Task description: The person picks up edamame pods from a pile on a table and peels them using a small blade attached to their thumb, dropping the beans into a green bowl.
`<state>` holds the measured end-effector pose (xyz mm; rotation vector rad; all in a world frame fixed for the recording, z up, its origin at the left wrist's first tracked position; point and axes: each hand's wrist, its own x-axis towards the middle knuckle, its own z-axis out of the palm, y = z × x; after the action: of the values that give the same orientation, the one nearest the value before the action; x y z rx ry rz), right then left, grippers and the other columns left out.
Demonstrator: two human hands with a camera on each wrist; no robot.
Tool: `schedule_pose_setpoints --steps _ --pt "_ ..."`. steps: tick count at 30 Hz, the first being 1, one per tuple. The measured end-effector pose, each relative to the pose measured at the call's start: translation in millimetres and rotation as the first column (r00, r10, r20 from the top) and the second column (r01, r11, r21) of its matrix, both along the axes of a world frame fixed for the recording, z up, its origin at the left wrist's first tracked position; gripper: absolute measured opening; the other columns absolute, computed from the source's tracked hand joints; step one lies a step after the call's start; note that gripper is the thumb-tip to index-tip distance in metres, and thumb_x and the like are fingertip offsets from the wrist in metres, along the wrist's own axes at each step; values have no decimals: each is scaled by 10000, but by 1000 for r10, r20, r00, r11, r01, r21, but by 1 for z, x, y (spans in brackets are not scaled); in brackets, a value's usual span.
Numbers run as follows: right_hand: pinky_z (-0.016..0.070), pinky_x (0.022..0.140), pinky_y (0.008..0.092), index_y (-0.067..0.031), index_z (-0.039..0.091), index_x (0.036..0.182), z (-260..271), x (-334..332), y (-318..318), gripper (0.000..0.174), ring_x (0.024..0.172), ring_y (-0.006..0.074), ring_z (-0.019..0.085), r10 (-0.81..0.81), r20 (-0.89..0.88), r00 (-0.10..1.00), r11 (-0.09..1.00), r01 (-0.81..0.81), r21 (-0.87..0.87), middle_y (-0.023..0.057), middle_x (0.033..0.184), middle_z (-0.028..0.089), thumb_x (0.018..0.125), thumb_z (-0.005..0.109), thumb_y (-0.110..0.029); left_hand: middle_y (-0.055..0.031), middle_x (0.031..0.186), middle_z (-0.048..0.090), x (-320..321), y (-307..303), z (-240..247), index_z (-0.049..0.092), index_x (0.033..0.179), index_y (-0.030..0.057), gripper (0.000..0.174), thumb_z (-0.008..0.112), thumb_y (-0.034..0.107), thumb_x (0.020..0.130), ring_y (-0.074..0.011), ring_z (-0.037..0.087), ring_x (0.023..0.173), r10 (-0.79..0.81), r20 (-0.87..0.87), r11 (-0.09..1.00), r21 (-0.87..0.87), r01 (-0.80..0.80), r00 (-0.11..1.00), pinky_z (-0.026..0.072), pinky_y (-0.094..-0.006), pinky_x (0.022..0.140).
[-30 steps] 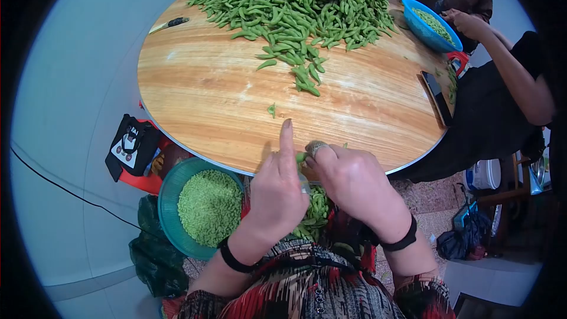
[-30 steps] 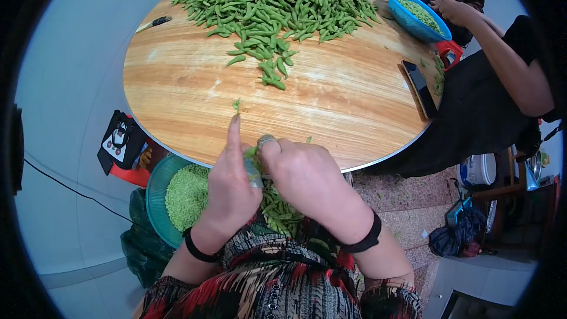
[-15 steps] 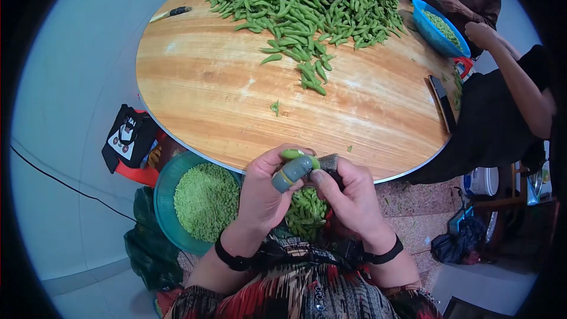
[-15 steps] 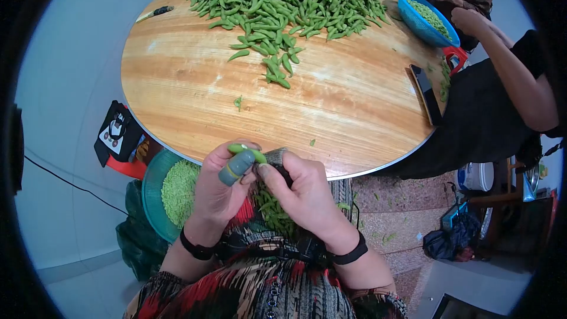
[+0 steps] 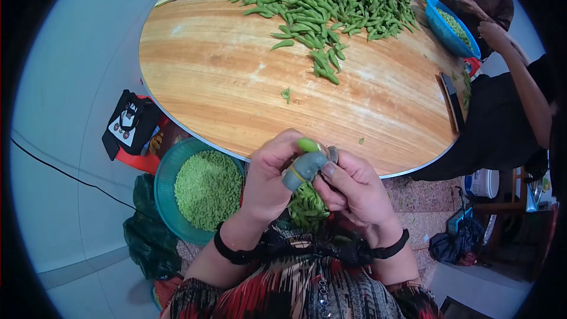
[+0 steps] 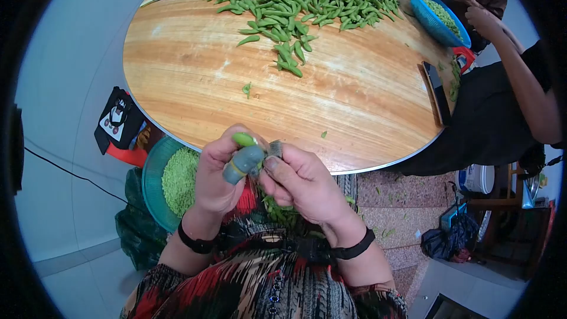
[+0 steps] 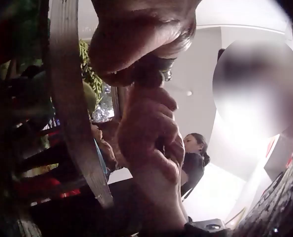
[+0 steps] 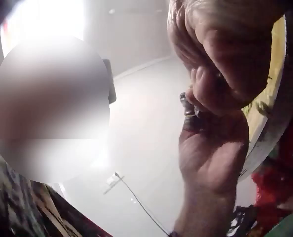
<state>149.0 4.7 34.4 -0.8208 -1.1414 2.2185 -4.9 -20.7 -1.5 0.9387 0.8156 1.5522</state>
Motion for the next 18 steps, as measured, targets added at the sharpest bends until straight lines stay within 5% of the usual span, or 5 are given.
schedule_pose_setpoints --steps 5,8,10,16,18 --pt "270 421 161 -35 488 996 -1 1 -2 126 478 20 338 -34 -297 954 904 -98 -416 9 660 477 964 428 -140 -44 909 567 -8 3 -10 588 943 -8 143 606 -12 802 -113 560 821 -266 206 949 226 219 942 454 -248 714" --pt "275 416 163 -42 512 963 0 -3 -3 119 466 18 342 -52 -210 976 928 -31 -372 -6 642 482 952 458 -147 -53 892 586 -2 -3 2 576 966 4 168 607 -7 801 -136 580 816 -99 130 991 103 86 987 468 -276 720" --pt "291 416 162 -49 543 900 1 -6 1 138 461 17 368 -143 233 962 957 75 280 -26 625 500 939 484 -168 -64 872 595 2 -9 14 572 970 2 177 593 -19 796 -146 588 799 -36 -13 996 -83 35 999 470 -276 712" --pt "318 441 156 -58 584 864 1 -7 22 200 492 -1 406 -69 44 997 994 73 -85 -52 637 530 933 496 -224 -54 805 606 3 -1 14 558 1027 -17 246 503 -76 795 -102 590 757 269 -546 957 56 -286 793 458 -220 653" --pt "355 443 201 -42 581 863 4 -6 40 202 484 59 463 -13 232 973 990 -19 137 -9 638 560 917 517 -226 -19 797 600 -1 4 13 553 1060 -22 256 473 -78 823 -49 579 757 314 -617 945 128 -302 721 447 -182 627"
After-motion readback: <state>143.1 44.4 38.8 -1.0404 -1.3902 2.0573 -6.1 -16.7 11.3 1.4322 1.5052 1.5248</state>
